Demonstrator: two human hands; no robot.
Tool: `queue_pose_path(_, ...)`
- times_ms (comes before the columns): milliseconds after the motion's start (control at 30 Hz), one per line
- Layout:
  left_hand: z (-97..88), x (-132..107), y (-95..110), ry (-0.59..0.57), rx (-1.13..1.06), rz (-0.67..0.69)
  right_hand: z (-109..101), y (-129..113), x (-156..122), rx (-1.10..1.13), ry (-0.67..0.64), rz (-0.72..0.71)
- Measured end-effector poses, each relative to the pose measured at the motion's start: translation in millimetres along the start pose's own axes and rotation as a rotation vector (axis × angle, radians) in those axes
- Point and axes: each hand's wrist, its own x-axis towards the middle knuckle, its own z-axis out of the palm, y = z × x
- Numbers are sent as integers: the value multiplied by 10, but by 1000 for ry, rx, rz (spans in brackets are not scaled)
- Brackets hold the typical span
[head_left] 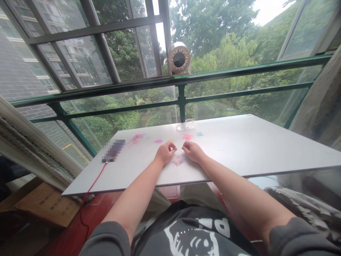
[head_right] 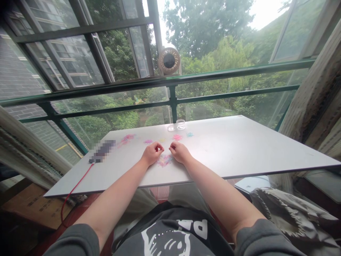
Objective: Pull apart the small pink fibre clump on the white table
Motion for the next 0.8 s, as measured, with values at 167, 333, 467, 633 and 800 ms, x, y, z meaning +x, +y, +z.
queue_pose_path(167, -4, -14, 40, -32, -27, 39, 22, -35, -21, 36, -57, -64)
queue_pose_path(333, -2, -19, 69, -44, -26, 57, 25, -42, -8, 42, -85, -90)
queue_pose_path(467, -5, -22, 87, -54, -19, 62, 13, -43, -3, 29, -76, -103)
queue_pose_path(633, -3, -19, 86, -72, -21, 58, -5, -70, -14, 16, -63, -80)
queue_pose_path(800, 18, -14, 68, -82, -31, 73, -18, -100, -12, 0, -61, -62)
